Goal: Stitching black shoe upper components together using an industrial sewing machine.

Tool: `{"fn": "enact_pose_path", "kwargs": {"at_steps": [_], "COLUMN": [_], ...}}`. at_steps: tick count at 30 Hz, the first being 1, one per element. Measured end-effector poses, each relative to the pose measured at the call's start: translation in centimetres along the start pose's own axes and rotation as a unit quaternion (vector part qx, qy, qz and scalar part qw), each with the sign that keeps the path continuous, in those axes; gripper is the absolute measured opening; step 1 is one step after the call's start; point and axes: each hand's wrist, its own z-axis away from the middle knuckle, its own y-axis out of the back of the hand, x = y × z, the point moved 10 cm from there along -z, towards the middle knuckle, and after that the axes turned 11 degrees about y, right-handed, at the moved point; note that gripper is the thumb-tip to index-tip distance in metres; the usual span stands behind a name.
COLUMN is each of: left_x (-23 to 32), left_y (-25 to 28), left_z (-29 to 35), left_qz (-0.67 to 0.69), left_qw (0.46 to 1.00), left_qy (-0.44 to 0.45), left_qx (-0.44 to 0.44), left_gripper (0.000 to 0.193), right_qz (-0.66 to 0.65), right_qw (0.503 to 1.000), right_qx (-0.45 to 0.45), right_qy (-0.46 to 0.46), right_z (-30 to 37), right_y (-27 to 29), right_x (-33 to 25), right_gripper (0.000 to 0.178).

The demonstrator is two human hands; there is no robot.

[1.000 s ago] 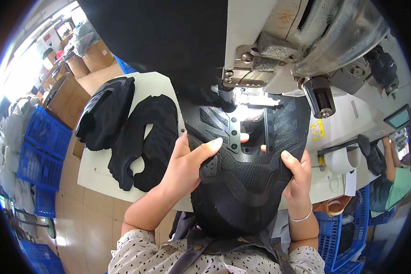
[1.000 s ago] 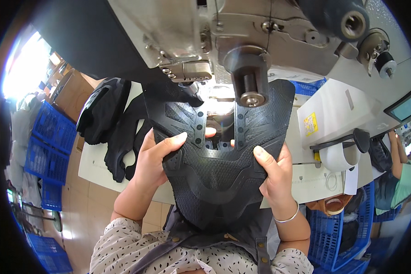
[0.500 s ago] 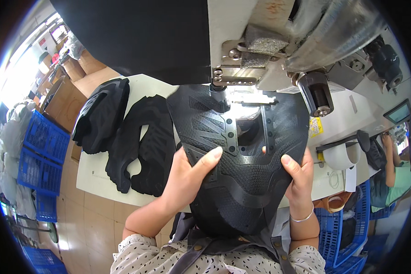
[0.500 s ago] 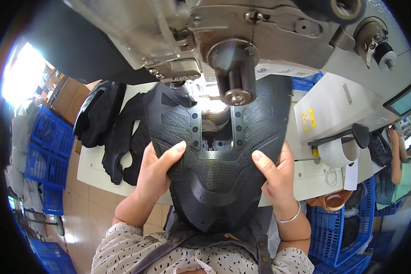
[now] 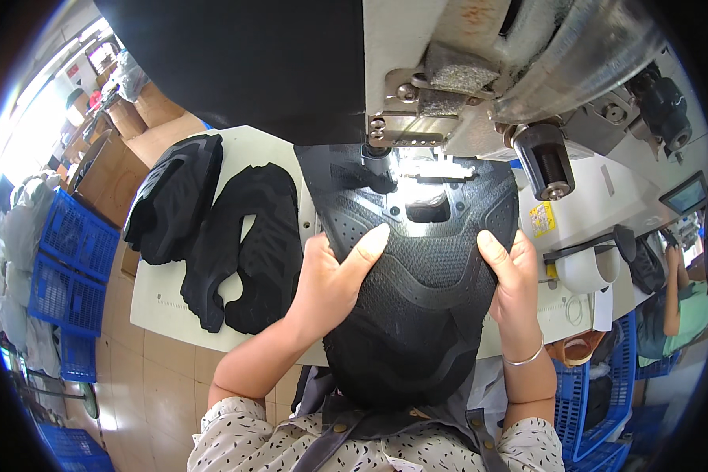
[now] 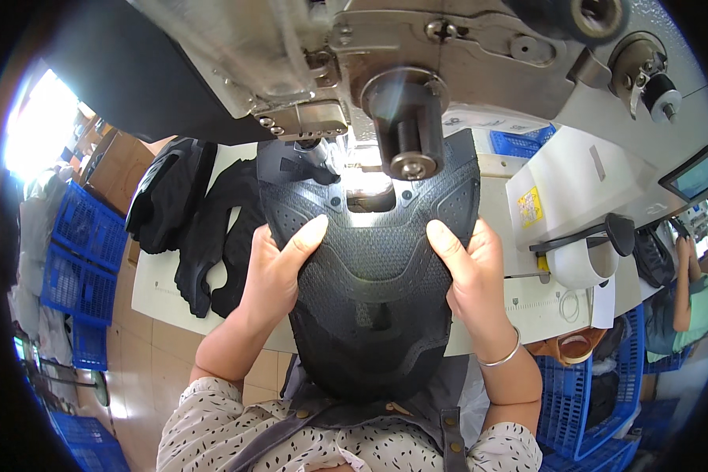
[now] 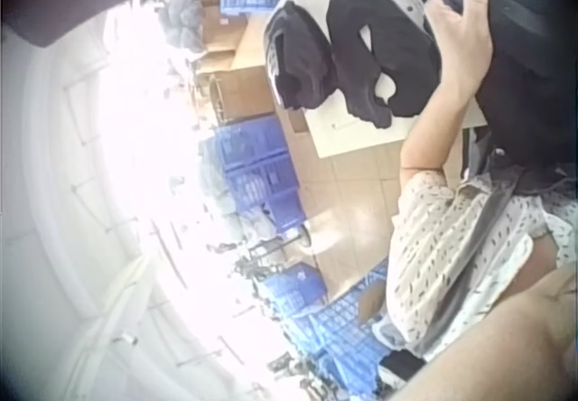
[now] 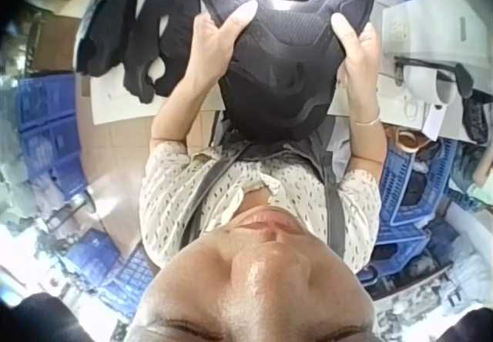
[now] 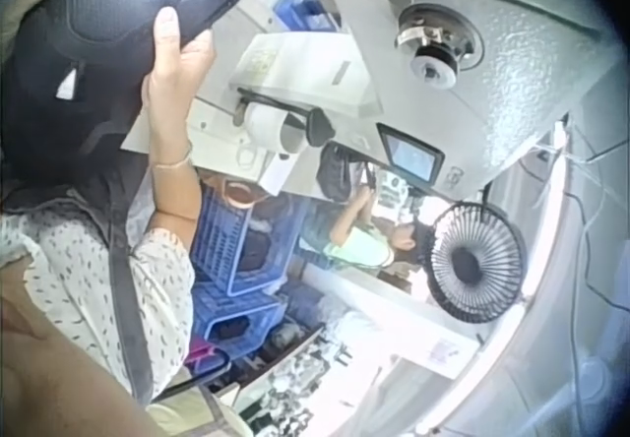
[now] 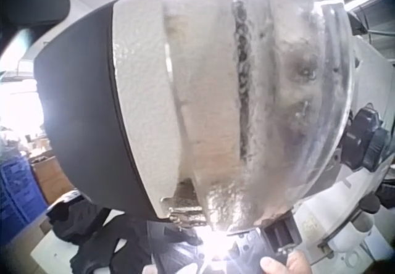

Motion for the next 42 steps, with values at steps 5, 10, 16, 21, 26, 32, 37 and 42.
{"fn": "enact_pose_path", "kwargs": {"at_steps": [5,10,16,21,26,32,37,42], "left_x": [0.4,0.8,0.8,0.9,-0.8,-2.6,-0.3,-1.2], "left_y": [0.1,0.6,1.7,1.7,1.9,-0.3,-3.1,-2.0], "left_z": [-1.9,-4.1,-4.7,-3.0,-0.8,2.1,2.1,1.3], "left_qz": [0.045,0.042,0.055,0.099,0.061,0.049,0.074,0.041], "left_qw": [0.999,0.998,0.997,0.995,0.996,0.998,0.994,0.997], "left_qy": [0.027,0.03,0.041,0.028,0.044,0.043,-0.068,0.012], "left_qx": [-0.009,-0.021,-0.024,0.011,0.048,-0.01,-0.028,0.061], "left_gripper": [0.017,0.016,0.022,0.021,0.024,0.018,0.013,0.02], "right_qz": [-0.01,-0.03,0.021,0.014,0.03,0.023,0.001,0.141], "right_qw": [1.0,0.999,1.0,0.999,0.997,0.993,0.985,0.923], "right_qx": [0.008,0.017,-0.008,-0.015,-0.026,-0.066,-0.116,-0.309], "right_qy": [0.001,-0.002,0.006,-0.04,-0.068,-0.098,-0.131,-0.181], "right_z": [-1.5,-2.4,-0.9,-0.1,0.9,2.3,3.4,5.7], "right_y": [0.2,-0.7,-1.4,-1.9,-2.1,-4.0,-5.4,-7.1], "right_x": [0.2,0.3,0.5,1.1,1.6,1.7,2.2,0.2], "right_gripper": [0.022,0.019,0.013,0.012,0.014,0.014,0.017,0.02]}}
